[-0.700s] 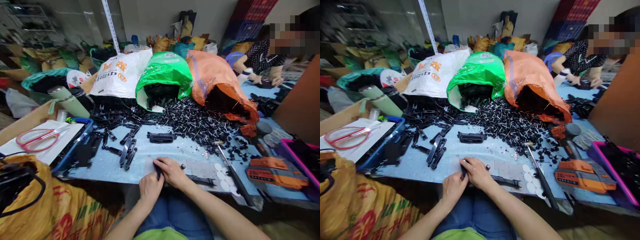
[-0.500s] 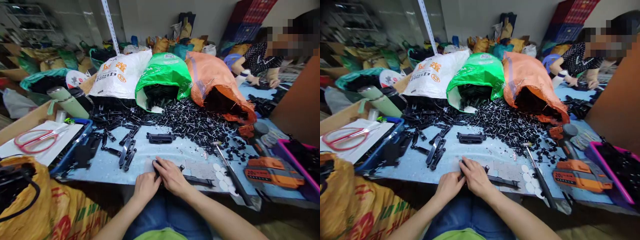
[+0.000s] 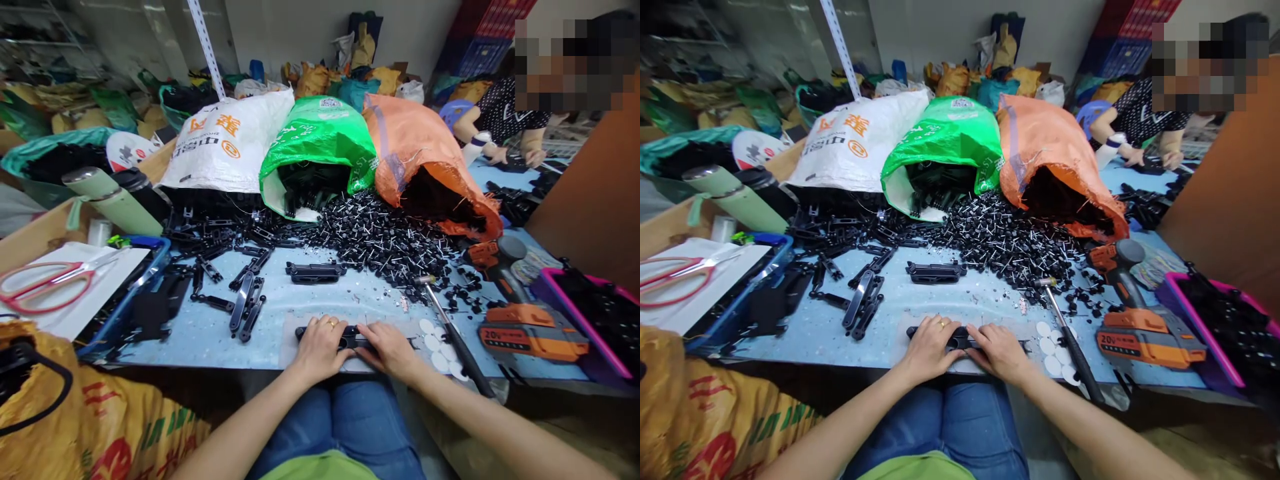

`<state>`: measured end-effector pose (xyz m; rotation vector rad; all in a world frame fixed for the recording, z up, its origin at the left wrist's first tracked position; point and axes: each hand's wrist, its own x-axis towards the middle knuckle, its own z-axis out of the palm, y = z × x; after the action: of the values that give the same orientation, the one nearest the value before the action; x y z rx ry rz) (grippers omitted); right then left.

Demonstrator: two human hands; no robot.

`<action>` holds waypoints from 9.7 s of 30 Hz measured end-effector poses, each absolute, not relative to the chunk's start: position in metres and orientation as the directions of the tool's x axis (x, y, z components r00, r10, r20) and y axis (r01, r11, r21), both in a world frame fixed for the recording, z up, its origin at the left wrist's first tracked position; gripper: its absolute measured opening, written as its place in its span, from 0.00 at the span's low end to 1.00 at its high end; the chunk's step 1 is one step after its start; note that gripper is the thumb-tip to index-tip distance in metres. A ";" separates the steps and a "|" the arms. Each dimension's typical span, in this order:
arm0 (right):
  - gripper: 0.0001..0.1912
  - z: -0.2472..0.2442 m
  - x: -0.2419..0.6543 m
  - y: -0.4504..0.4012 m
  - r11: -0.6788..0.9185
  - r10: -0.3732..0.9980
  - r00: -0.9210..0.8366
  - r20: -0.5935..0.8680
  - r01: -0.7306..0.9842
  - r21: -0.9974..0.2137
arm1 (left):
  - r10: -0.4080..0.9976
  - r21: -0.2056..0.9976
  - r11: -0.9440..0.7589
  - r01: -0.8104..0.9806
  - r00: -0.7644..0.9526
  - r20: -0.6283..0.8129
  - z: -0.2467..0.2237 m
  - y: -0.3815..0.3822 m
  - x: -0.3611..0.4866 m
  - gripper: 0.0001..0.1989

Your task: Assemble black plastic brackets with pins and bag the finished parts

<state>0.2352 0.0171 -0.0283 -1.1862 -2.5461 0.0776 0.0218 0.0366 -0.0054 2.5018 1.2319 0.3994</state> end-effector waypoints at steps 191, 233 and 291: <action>0.20 0.016 0.269 0.006 0.501 0.865 -0.501 0.027 0.860 -0.093 | 0.689 0.361 -0.690 0.627 0.722 0.063 0.014 0.059 0.058 0.23; 0.11 0.031 0.254 0.028 0.213 0.976 -0.186 0.109 0.749 -0.627 | 0.714 0.108 -0.699 0.707 0.700 0.036 0.051 0.051 -0.011 0.13; 0.25 -0.023 0.293 0.022 0.712 0.702 -0.675 0.229 0.671 -0.207 | 0.712 0.373 -0.683 0.628 0.685 0.151 -0.006 0.037 0.063 0.23</action>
<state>0.2934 0.0216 -0.0229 -1.0808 -2.6292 0.1518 0.0632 0.0369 -0.0064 2.6068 1.0641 0.4128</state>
